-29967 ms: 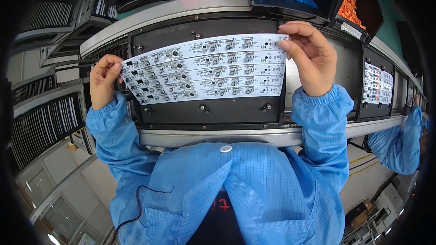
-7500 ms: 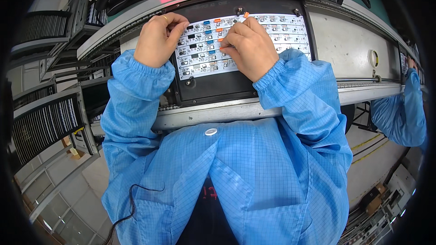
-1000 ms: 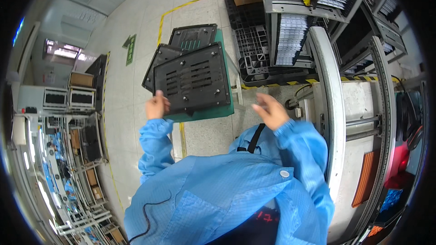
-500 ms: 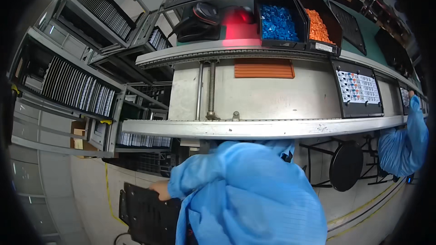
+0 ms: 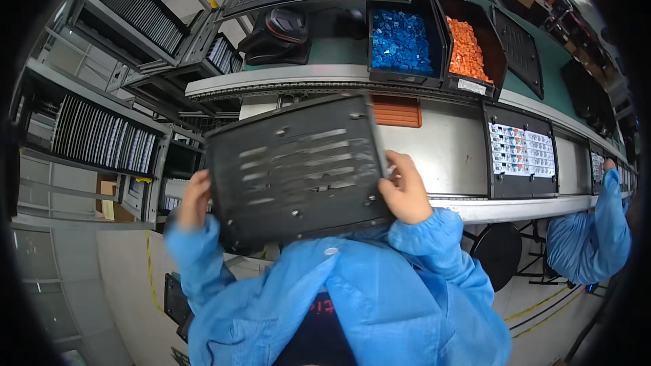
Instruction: The person is assembling small electronic components onto a printed circuit board template.
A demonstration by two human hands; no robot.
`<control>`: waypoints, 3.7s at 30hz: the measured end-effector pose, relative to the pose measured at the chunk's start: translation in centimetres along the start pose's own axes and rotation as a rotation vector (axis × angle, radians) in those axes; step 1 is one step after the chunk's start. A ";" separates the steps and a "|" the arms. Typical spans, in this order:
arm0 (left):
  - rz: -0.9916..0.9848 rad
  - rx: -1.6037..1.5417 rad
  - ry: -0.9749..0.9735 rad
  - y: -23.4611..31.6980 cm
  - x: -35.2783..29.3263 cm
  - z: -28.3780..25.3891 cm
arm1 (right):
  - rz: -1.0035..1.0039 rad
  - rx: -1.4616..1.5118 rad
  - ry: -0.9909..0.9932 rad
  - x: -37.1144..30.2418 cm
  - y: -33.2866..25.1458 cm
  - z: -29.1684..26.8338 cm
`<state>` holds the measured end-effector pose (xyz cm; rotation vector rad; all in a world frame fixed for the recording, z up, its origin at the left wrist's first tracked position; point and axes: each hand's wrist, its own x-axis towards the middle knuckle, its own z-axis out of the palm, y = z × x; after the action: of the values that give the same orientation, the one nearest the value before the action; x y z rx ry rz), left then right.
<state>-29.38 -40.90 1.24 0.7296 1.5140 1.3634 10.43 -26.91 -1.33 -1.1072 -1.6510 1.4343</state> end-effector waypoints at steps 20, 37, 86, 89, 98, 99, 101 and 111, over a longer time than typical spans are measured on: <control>-0.309 0.298 -0.163 0.6 14.5 6.2 | 0.269 -0.022 0.341 2.8 7.0 -5.9; 0.433 1.885 1.542 26.3 3.9 -13.2 | 0.252 0.018 0.144 4.7 5.7 -5.6; 0.067 0.340 -0.309 3.6 16.9 7.7 | 0.063 0.294 -0.133 13.4 -0.4 -6.1; 0.051 0.314 -0.304 3.0 16.9 7.3 | 0.017 0.117 -0.121 13.5 0.7 -6.8; 0.479 0.689 -0.189 1.9 17.3 6.2 | -0.024 -0.249 -0.151 13.1 0.0 -7.6; 0.480 0.689 -0.190 2.0 17.5 6.3 | -0.042 -0.312 -0.137 13.1 0.1 -7.5; 0.442 0.781 -0.160 1.9 17.2 6.4 | -0.069 -0.437 -0.113 12.7 0.3 -7.0; 0.456 0.936 -0.109 0.4 16.5 6.1 | -0.331 -0.643 0.009 12.3 -0.2 -6.5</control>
<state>-30.13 -23.66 -2.15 1.7791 1.9572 0.8242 11.15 -13.03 -0.50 -1.0848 -2.2404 0.6964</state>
